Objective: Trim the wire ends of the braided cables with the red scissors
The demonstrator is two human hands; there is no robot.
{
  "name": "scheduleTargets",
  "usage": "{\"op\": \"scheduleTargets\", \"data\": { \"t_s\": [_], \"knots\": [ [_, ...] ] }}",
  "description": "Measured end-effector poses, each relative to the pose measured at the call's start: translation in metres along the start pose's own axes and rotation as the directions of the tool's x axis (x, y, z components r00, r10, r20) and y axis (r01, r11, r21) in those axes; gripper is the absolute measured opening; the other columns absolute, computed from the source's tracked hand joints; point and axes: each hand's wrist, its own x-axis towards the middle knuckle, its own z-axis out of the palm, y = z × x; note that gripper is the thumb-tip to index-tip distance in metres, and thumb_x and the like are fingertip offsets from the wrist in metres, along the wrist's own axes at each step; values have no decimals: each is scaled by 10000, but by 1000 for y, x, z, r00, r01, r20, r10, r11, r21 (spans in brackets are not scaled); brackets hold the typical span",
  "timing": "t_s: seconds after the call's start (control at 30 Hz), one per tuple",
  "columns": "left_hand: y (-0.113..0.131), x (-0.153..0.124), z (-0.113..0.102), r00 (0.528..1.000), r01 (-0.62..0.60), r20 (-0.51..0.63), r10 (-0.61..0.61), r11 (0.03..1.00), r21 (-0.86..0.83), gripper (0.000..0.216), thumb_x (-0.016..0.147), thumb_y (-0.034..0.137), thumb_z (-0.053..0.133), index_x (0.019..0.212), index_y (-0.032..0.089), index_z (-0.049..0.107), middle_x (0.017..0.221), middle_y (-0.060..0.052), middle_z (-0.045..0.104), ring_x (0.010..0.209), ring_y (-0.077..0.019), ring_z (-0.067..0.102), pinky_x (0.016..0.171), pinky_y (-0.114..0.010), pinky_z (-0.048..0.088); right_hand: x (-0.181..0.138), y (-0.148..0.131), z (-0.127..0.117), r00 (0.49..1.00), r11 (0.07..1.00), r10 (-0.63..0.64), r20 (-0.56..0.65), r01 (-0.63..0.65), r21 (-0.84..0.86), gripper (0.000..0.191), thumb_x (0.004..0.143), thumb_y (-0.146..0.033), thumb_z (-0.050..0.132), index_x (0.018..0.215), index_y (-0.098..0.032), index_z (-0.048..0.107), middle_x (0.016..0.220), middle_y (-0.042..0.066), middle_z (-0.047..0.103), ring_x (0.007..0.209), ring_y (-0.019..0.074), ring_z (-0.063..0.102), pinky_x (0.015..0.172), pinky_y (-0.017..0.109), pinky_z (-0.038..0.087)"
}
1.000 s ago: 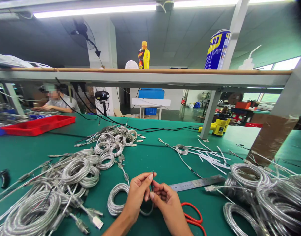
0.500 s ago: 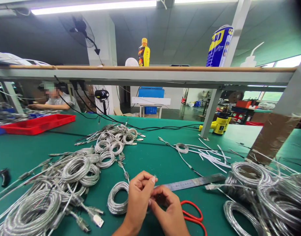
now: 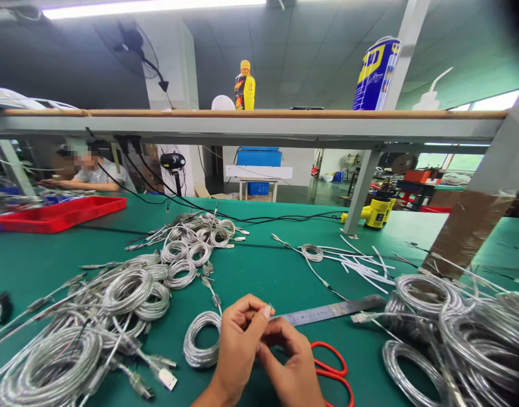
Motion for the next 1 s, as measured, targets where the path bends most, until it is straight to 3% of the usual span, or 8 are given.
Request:
{"op": "scheduleTargets", "data": {
  "t_s": [0.13, 0.27, 0.43, 0.53, 0.6, 0.7, 0.8, 1.0],
  "knots": [
    [-3, 4, -2, 998, 26, 50, -26, 1000, -6, 184, 693, 314, 548, 652, 140, 591, 414, 51, 420, 398, -59, 350, 396, -158, 282, 1, 5, 0, 998, 997, 54, -22, -53, 64, 133, 694, -279, 553, 655, -173, 484, 608, -14, 520, 558, 114, 487, 526, 203, 407],
    [-6, 9, -3, 992, 92, 99, -80, 988, -124, 206, 730, 307, 516, 721, 125, 611, 482, 17, 529, 410, -42, 362, 462, -155, 325, 3, 6, -4, 997, 993, 72, 6, -73, 98, 143, 699, -292, 551, 692, -178, 464, 654, -17, 499, 598, 113, 465, 546, 201, 396],
    [-10, 15, -6, 969, 213, 165, -184, 960, -180, 221, 732, 312, 507, 732, 115, 606, 437, 43, 495, 317, -4, 189, 354, -149, 175, 12, -4, -17, 985, 995, 69, 156, -78, 56, 122, 695, -282, 551, 704, -175, 492, 653, -19, 520, 602, 115, 466, 571, 210, 376],
    [-12, 18, -10, 961, 229, 185, -204, 966, -121, 226, 720, 328, 513, 718, 121, 603, 350, 85, 351, 315, -21, 169, 340, -167, 99, 21, -15, -36, 938, 992, 124, 323, -110, -61, 134, 724, -293, 501, 702, -169, 546, 653, -4, 560, 597, 123, 485, 553, 215, 359],
    [-14, 20, -12, 961, 208, 202, -189, 975, -77, 220, 716, 319, 520, 701, 116, 603, 345, 96, 289, 332, -26, 153, 352, -175, 86, 25, -20, -54, 921, 954, 192, 339, -94, -284, 160, 708, -295, 506, 621, -176, 569, 562, -14, 554, 525, 117, 469, 480, 208, 310],
    [-16, 22, -15, 953, 194, 246, -177, 980, -43, 216, 716, 301, 519, 668, 108, 601, 358, 100, 249, 353, -30, 125, 372, -189, 70, 24, -21, -78, 951, 736, 252, 179, -69, -673, 92, 506, -188, 642, 465, -194, 560, 451, -26, 527, 432, 109, 434, 418, 212, 220],
    [-18, 23, -16, 946, 192, 274, -176, 981, -31, 226, 714, 309, 516, 650, 109, 599, 370, 99, 238, 362, -34, 120, 383, -199, 66, 19, -18, -86, 943, 465, 323, 81, -84, -881, 212, 366, -44, 639, 500, -203, 598, 510, 10, 587, 467, 152, 501, 424, 224, 209],
    [-20, 23, -17, 930, 195, 308, -199, 980, 46, 263, 692, 357, 522, 640, 107, 588, 390, 101, 215, 377, -39, 112, 394, -208, 64, 16, -18, -65, 868, 115, 495, 44, -15, -993, 332, 505, 18, 511, 779, -138, 616, 771, 132, 644, 727, 290, 588, 538, 287, 338]
  ]
}}
